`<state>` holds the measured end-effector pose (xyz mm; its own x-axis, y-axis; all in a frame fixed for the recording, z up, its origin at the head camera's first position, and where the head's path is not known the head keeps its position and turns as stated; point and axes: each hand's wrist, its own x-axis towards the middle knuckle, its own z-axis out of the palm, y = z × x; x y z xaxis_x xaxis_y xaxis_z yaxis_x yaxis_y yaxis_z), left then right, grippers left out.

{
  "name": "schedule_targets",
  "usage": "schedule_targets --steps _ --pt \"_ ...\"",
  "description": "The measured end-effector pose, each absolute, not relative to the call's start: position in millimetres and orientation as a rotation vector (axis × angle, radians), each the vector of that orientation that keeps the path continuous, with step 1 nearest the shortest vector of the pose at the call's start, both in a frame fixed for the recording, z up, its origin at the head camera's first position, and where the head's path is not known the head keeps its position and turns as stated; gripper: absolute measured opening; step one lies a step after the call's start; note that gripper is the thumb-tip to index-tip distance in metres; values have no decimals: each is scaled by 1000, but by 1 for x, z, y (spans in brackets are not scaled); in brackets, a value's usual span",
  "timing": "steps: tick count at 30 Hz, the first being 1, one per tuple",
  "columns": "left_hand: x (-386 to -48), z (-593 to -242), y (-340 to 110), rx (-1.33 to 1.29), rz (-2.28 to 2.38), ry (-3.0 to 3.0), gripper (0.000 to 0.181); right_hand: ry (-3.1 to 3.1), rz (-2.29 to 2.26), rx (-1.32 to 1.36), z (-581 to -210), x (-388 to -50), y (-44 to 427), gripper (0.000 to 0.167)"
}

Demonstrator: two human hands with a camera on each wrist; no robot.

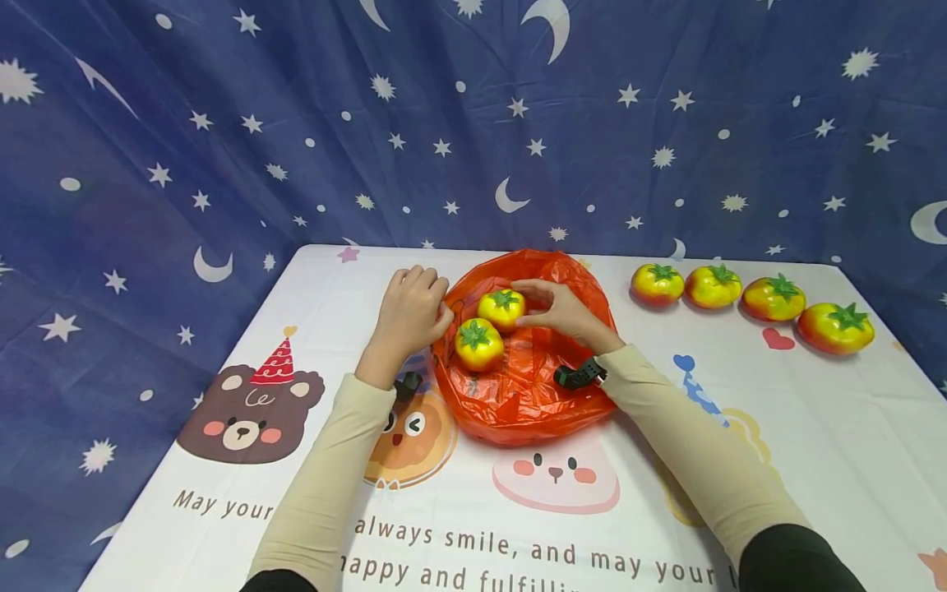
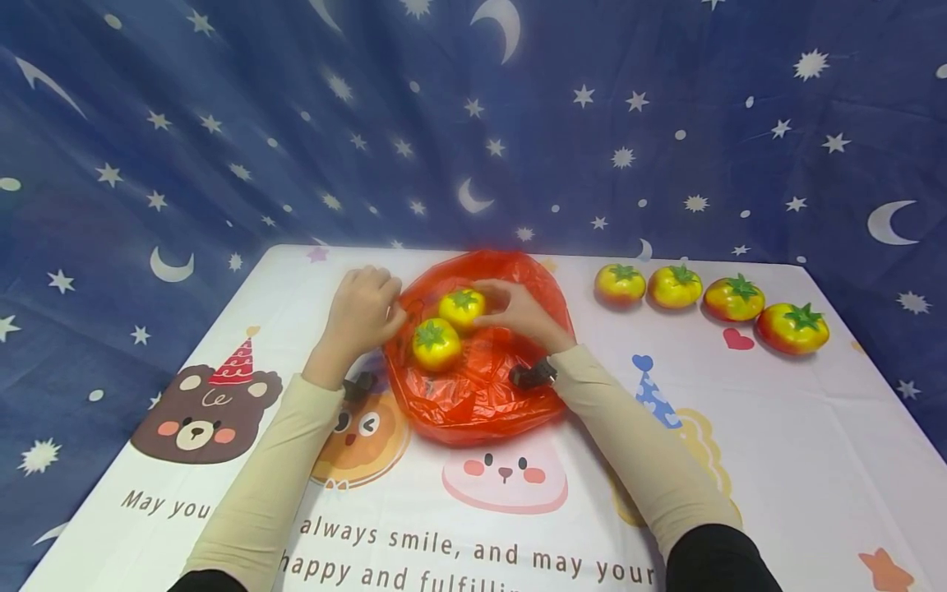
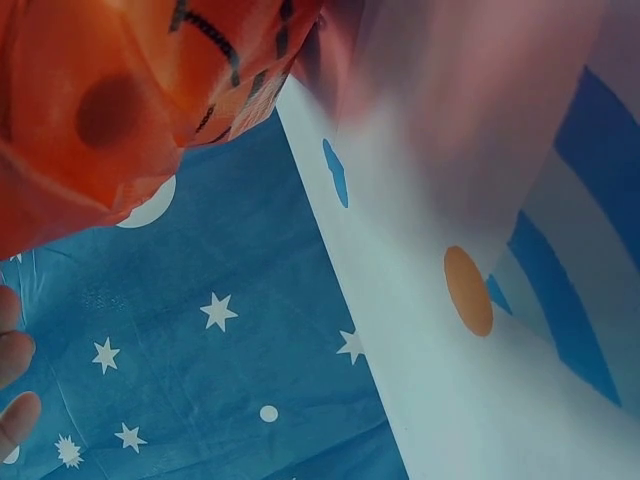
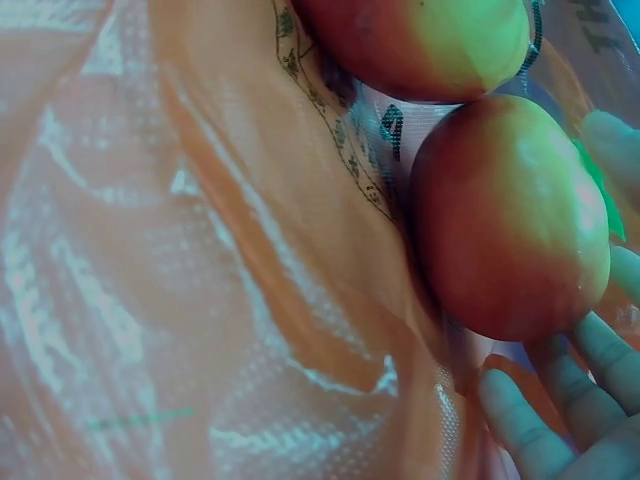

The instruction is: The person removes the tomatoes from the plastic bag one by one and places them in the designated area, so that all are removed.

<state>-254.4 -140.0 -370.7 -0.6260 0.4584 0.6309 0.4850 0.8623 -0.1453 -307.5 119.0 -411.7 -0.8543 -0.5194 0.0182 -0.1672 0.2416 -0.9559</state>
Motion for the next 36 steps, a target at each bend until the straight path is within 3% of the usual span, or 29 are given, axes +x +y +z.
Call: schedule_targets --steps 36 --pt "-256 -372 -142 -670 -49 -2327 8 2202 -1709 -551 -420 -307 119 57"
